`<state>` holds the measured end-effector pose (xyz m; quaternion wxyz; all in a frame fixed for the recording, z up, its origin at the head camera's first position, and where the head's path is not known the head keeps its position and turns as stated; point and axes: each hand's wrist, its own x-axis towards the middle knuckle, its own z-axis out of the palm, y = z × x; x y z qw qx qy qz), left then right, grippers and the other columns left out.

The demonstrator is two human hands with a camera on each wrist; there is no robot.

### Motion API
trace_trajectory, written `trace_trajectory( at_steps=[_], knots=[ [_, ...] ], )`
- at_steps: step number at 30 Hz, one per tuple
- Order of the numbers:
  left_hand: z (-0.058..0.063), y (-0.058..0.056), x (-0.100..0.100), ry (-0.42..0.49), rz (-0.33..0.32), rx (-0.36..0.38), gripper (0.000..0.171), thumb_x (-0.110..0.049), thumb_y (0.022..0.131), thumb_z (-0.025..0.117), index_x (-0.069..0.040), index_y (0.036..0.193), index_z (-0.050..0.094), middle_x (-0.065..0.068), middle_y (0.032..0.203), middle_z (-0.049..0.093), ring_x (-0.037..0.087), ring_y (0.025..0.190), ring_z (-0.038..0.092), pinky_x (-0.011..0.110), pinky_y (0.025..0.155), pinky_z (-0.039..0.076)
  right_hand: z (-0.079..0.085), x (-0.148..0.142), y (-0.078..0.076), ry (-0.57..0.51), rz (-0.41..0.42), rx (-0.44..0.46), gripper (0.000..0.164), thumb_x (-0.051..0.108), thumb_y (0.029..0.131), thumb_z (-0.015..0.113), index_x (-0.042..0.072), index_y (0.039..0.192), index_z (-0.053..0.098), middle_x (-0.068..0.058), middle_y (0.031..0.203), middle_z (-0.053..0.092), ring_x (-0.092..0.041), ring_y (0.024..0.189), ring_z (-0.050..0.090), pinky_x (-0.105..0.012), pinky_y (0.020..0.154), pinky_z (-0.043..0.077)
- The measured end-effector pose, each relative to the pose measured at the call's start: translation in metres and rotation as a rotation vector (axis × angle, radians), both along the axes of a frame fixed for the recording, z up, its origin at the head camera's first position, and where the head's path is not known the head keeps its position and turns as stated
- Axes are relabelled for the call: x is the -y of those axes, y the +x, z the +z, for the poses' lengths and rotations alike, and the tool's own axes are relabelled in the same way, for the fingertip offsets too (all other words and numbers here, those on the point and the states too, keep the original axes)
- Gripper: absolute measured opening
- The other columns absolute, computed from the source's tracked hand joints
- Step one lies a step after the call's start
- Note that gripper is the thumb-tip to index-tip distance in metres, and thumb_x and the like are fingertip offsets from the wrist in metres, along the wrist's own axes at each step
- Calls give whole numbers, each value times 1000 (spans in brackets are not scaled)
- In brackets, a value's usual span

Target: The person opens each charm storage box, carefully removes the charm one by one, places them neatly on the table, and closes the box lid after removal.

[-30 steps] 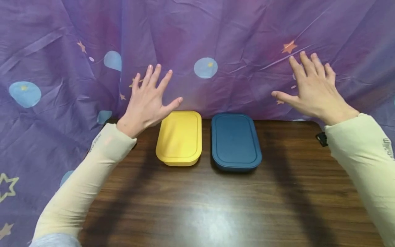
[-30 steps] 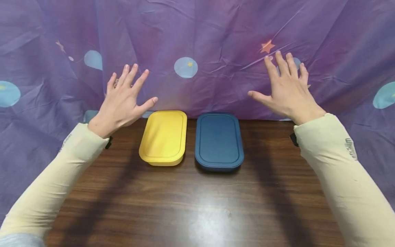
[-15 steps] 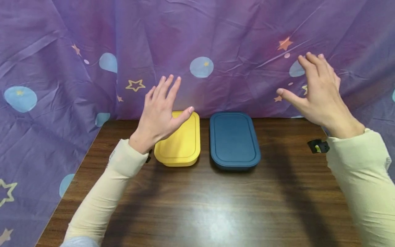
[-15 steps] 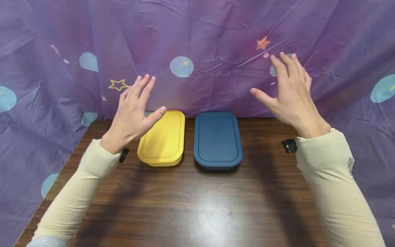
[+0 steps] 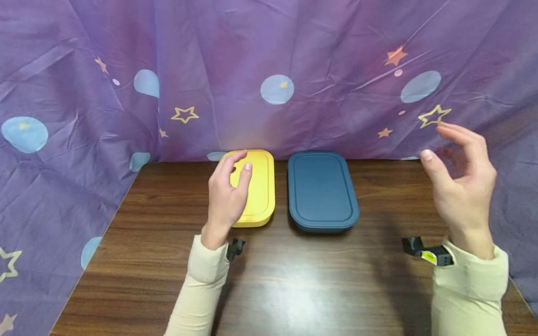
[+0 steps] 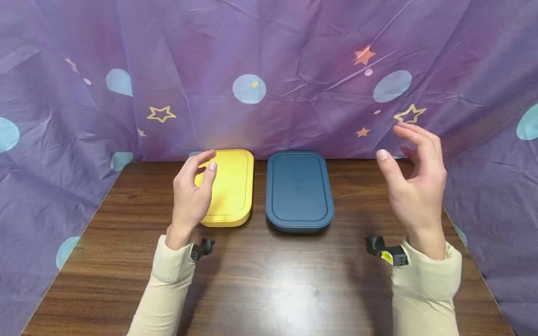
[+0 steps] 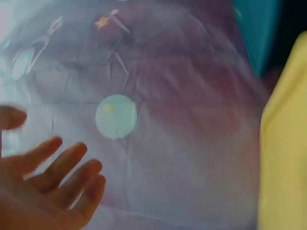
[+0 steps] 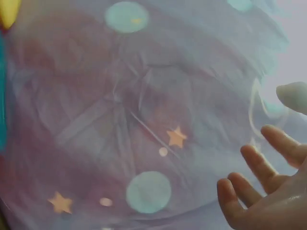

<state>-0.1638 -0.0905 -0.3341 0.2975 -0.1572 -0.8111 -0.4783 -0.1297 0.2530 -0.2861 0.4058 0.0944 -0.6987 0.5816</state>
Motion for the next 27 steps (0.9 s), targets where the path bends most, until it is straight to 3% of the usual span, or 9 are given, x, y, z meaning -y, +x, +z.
trace_trajectory(
  at_steps=[5,7,10,13,18,22,27],
  knots=[
    [-30,14,-19,256,-9,99,24,-14,97,54,-3,115,67,10,113,70,20,105,64,38,85,53,-33,0,10,-569,223,-92,26,-15,84,58,-19,110,58,-22,105,67,-27,101,62,-27,79,54],
    [-44,18,-30,339,-43,169,24,-14,98,52,-1,114,66,13,111,70,22,104,65,35,85,54,-49,0,13,-750,289,-83,21,-17,87,55,-21,107,55,-26,100,67,-31,93,65,-31,71,56],
    [-64,22,-47,437,-109,259,27,-13,100,49,3,114,65,18,109,70,29,102,66,32,87,54,-71,-2,16,-936,307,-16,15,-14,89,55,-19,103,55,-26,94,67,-32,84,67,-32,64,56],
    [-80,24,-60,487,-146,310,27,-11,101,48,6,114,63,22,109,69,35,101,66,35,85,55,-86,-2,17,-986,281,57,12,-10,90,56,-17,100,58,-24,91,68,-31,79,68,-32,61,54],
    [-97,24,-71,527,-127,371,26,-12,100,51,3,116,63,19,114,68,33,106,66,28,87,55,-100,1,15,-1015,279,129,10,-8,90,59,-14,98,60,-22,89,69,-29,75,69,-31,58,54],
    [-106,22,-75,502,-108,412,27,-14,97,56,-3,120,64,16,120,67,31,108,65,24,90,53,-109,7,9,-959,272,223,10,-4,89,61,-10,98,61,-18,90,70,-25,74,69,-29,59,53],
    [-115,17,-78,406,-86,427,31,-12,94,59,-6,124,62,17,122,66,27,105,67,28,89,54,-125,13,1,-823,219,428,8,3,90,64,-2,97,64,-8,94,70,-17,76,70,-23,61,54]
  ],
)
